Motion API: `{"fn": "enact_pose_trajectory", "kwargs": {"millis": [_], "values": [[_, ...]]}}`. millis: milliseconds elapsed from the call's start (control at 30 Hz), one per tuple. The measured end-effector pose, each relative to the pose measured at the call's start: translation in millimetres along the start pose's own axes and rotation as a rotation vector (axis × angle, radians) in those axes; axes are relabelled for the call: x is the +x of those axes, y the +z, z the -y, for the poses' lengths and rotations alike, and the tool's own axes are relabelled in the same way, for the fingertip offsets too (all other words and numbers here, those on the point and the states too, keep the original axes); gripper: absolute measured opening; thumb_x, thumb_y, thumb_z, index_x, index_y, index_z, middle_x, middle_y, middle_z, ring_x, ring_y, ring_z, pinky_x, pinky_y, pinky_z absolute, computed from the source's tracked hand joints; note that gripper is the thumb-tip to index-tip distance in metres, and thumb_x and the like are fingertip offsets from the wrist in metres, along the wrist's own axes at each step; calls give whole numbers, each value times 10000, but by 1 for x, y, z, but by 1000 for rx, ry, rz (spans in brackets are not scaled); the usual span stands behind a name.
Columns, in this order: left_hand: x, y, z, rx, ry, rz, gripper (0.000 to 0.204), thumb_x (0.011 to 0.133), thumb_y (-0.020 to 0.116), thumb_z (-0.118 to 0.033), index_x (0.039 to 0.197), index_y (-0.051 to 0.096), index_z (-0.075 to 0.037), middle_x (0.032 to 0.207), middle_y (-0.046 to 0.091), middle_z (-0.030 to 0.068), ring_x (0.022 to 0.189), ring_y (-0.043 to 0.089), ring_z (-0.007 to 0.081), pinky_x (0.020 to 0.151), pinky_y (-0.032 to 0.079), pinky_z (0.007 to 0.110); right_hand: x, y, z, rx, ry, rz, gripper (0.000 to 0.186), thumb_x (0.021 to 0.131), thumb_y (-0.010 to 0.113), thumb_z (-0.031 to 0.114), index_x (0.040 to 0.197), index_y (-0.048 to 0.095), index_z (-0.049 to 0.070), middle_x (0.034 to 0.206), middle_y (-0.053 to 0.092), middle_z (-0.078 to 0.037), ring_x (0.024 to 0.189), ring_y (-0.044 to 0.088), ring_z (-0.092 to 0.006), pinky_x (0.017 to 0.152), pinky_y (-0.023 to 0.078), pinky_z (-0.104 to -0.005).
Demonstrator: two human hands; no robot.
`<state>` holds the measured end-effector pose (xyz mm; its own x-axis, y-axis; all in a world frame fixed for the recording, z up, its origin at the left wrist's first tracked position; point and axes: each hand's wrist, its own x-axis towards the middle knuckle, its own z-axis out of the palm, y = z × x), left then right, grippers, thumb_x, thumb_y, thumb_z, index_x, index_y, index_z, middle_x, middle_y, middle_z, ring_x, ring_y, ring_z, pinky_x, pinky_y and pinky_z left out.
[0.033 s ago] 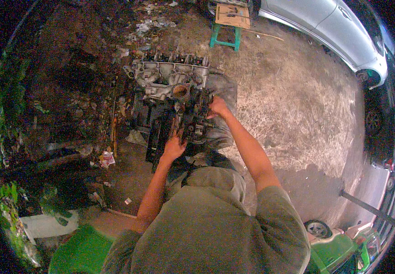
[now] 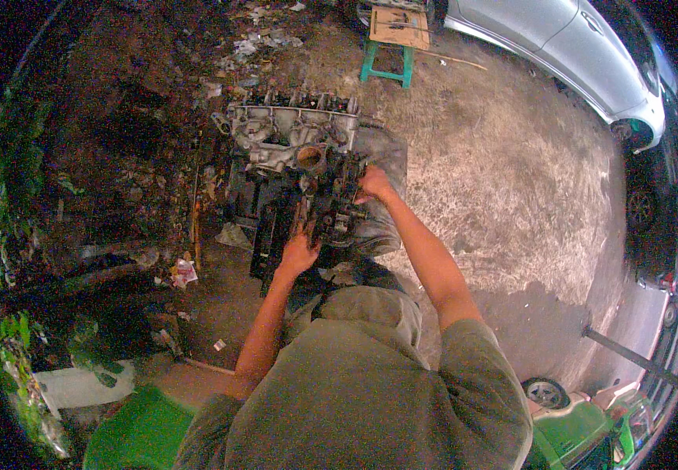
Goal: The person uses a wrench to tighten bolts on a car engine block resting on a tarp. They repeatedly adjust the wrench and reposition their hands to access different bolts on the engine.
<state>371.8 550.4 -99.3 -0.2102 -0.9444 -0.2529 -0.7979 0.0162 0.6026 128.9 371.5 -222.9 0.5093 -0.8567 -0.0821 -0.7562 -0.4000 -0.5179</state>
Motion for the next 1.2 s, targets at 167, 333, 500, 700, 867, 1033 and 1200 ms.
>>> {"fn": "enact_pose_trajectory", "kwargs": {"millis": [167,333,500,700,867,1033,1200], "values": [[0,0,-3,-1,16,-50,751,791,654,-117,1451,300,-72,1570,87,149,1441,116,343,1142,231,432,2,-2,5,221,368,-8,328,724,622,295,883,666,12,912,631,-259,882,612,-436,776,497,-507],[1,-3,-6,14,99,-124,728,786,650,-104,1439,329,-66,1568,95,152,1438,127,347,1139,239,417,0,0,-1,332,426,6,364,730,612,323,899,661,5,941,638,-265,891,617,-439,773,502,-505],[2,-1,-3,43,135,-151,711,803,651,-131,1437,335,-63,1561,118,161,1433,139,352,1132,253,422,2,37,-15,785,424,-140,303,753,617,241,907,641,-19,917,642,-255,887,614,-454,768,502,-507],[2,4,-3,59,45,-118,722,826,644,-183,1458,302,-108,1533,198,177,1394,232,380,1100,308,442,-54,24,34,671,354,-301,440,781,632,100,1189,525,-24,1016,604,-265,978,562,-465,846,474,-492],[0,4,-3,43,12,-76,674,824,606,-110,1437,332,-51,1562,100,183,1435,125,364,1126,276,413,-120,-5,100,149,129,-144,600,775,636,32,1332,412,14,1210,509,-283,1069,518,-450,910,446,-495],[0,7,2,98,-41,-60,713,827,647,-214,1448,309,-123,1443,338,190,1297,368,425,1034,387,470,-137,-6,116,247,263,-201,625,754,608,-29,1341,399,21,1239,486,-285,1068,515,-466,918,445,-492],[-1,8,1,98,6,-133,665,820,646,-205,1409,359,-88,1417,368,197,1284,385,416,1021,400,469,-132,30,72,355,332,-479,394,795,590,-25,1172,477,-15,1121,558,-258,1015,565,-424,863,471,-444]]}}
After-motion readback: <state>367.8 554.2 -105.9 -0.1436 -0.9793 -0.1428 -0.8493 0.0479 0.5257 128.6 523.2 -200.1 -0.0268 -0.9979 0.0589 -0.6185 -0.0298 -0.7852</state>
